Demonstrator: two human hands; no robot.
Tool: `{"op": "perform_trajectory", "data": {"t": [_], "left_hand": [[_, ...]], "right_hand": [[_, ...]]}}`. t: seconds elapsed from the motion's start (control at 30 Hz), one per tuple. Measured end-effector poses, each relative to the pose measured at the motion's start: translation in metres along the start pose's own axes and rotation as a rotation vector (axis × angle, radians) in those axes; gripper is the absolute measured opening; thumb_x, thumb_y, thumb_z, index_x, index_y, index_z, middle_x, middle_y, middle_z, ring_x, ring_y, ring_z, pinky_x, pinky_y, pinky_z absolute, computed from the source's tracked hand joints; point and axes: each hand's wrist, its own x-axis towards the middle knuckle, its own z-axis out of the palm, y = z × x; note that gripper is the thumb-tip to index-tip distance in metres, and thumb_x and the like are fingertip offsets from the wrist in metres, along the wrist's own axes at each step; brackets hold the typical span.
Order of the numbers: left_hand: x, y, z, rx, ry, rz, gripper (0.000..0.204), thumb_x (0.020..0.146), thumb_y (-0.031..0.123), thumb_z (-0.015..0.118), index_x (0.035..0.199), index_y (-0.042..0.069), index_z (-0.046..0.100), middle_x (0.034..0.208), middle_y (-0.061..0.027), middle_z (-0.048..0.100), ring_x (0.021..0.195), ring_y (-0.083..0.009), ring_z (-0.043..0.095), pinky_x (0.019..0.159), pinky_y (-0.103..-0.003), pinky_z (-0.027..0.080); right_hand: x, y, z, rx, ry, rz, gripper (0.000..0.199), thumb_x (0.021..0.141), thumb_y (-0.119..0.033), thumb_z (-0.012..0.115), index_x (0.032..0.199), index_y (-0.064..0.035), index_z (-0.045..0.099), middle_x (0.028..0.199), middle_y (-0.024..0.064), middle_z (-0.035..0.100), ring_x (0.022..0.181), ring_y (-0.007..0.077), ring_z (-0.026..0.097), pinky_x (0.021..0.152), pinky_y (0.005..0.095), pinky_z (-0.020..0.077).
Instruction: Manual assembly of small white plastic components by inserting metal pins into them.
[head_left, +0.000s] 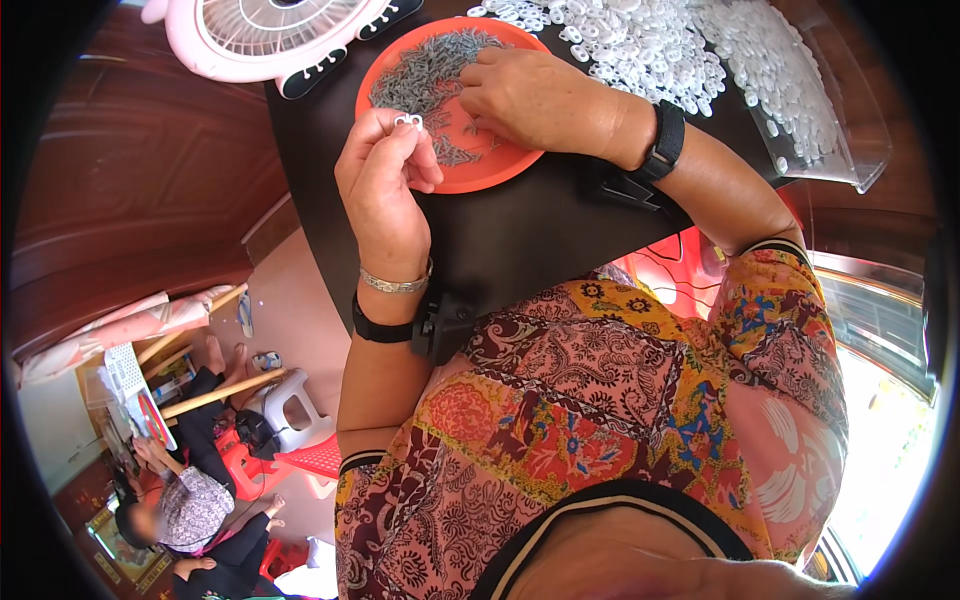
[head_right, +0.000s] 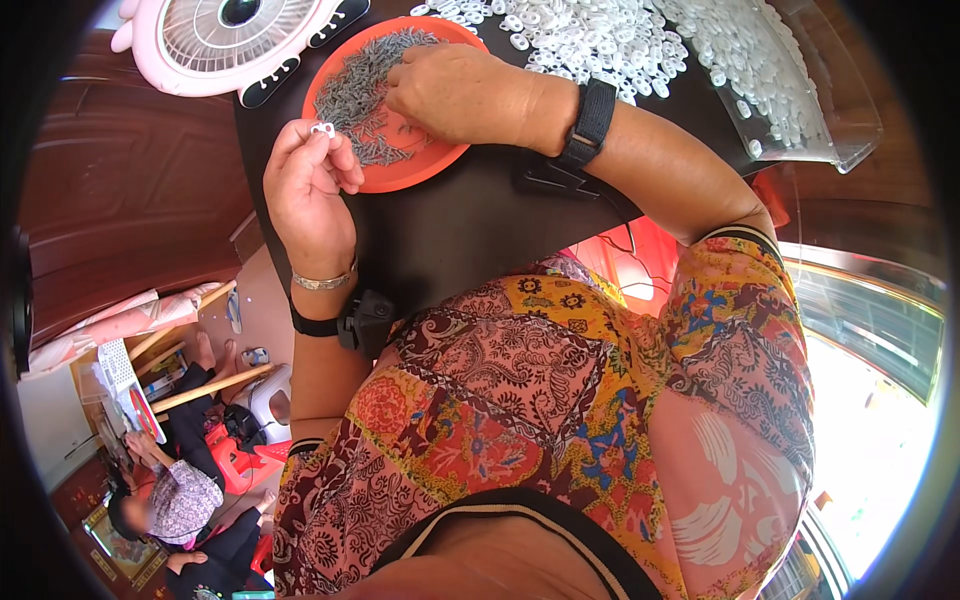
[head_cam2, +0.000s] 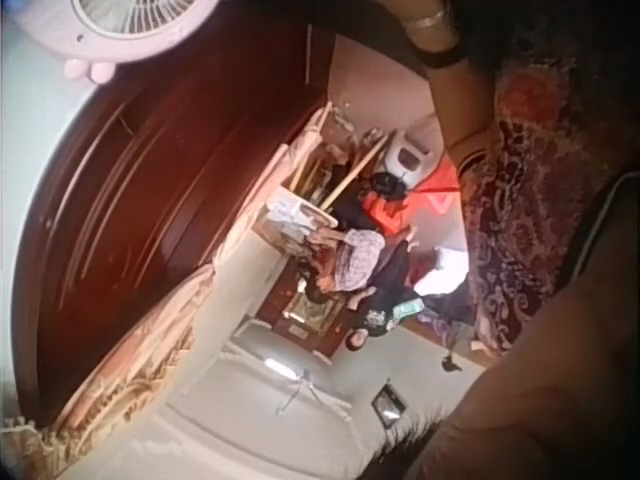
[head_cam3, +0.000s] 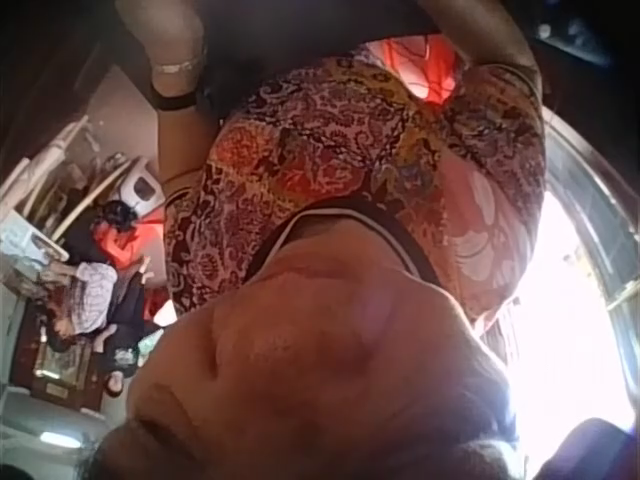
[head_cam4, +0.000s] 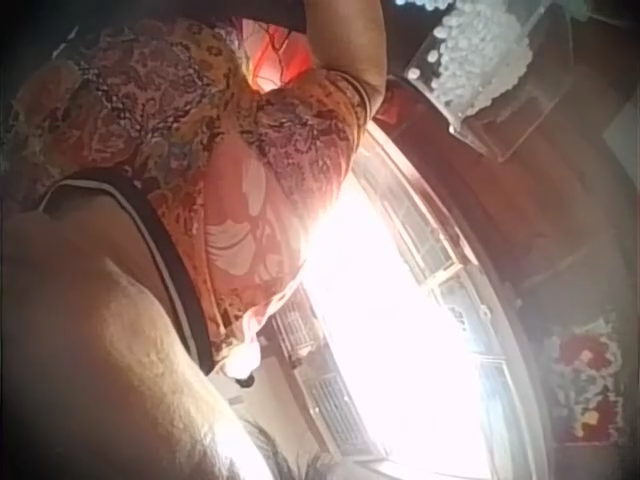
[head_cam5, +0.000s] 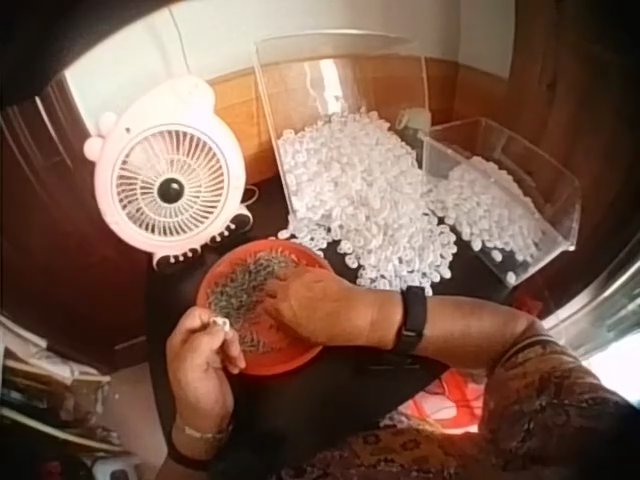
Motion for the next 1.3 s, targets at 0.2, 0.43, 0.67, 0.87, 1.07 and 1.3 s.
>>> {"op": "perform_trajectory", "data": {"t": [0.2, 0.43, 0.67, 0.87, 1.07, 1.3], "left_hand": [[-0.001, 0.0, 0.0, -0.011, 0.005, -0.001, 0.012, 0.087, 0.013, 0.05, 0.081, 0.003, 0.054, 0.065, -0.0023, 0.054, 0.053, -0.0088, 0.048, 0.048, -0.021, 0.035], [-0.002, -0.001, 0.003, 0.06, -0.054, -0.039, 0.013, 0.088, 0.011, 0.051, 0.079, 0.003, 0.054, 0.064, -0.0013, 0.053, 0.052, -0.0074, 0.047, 0.048, -0.02, 0.034], [-0.001, -0.002, 0.006, 0.149, -0.132, -0.114, 0.013, 0.088, 0.011, 0.052, 0.079, 0.003, 0.055, 0.063, 0.0006, 0.052, 0.053, -0.0049, 0.045, 0.048, -0.02, 0.033], [-0.002, -0.004, 0.006, 0.185, -0.133, -0.112, 0.01, 0.086, 0.01, 0.056, 0.081, 0.002, 0.057, 0.062, 0.0011, 0.05, 0.053, -0.0046, 0.044, 0.048, -0.02, 0.033], [-0.001, -0.004, 0.007, 0.175, -0.1, -0.109, 0.011, 0.086, 0.011, 0.056, 0.081, 0.002, 0.057, 0.062, 0.0011, 0.05, 0.053, -0.0048, 0.044, 0.048, -0.02, 0.033], [-0.002, -0.005, 0.007, 0.175, -0.111, -0.09, 0.011, 0.087, 0.011, 0.056, 0.081, 0.002, 0.056, 0.062, 0.0011, 0.05, 0.053, -0.0048, 0.044, 0.048, -0.02, 0.033]], "right_hand": [[0.001, 0.004, -0.003, 0.173, 0.052, 0.02, 0.01, 0.079, -0.014, 0.064, 0.084, -0.0052, 0.061, 0.085, 0.0065, 0.059, 0.083, 0.0233, 0.059, 0.074, 0.033, 0.0502], [0.008, 0.009, -0.014, 1.26, -0.001, 0.367, 0.013, 0.091, -0.011, 0.059, 0.1, -0.0014, 0.059, 0.086, 0.0027, 0.064, 0.08, 0.009, 0.06, 0.074, 0.0229, 0.0491], [0.008, 0.01, -0.013, 1.466, 0.064, 0.389, 0.013, 0.089, -0.005, 0.062, 0.101, -0.0013, 0.06, 0.089, 0.0041, 0.066, 0.08, 0.0086, 0.061, 0.074, 0.022, 0.0501], [0.008, 0.006, -0.015, 1.464, 0.146, 0.363, 0.013, 0.083, -0.005, 0.066, 0.095, -0.0018, 0.063, 0.081, 0.0016, 0.066, 0.074, 0.0078, 0.062, 0.07, 0.0219, 0.0503], [0.008, 0.001, -0.013, 1.546, 0.166, 0.32, 0.008, 0.087, 0.0, 0.062, 0.095, 0.0001, 0.06, 0.082, 0.0026, 0.063, 0.073, 0.0077, 0.057, 0.069, 0.0216, 0.049], [0.008, -0.007, -0.013, 1.506, 0.151, 0.327, 0.006, 0.088, -0.002, 0.061, 0.094, -0.0003, 0.06, 0.08, 0.0, 0.06, 0.073, 0.006, 0.056, 0.069, 0.021, 0.0488]]}}
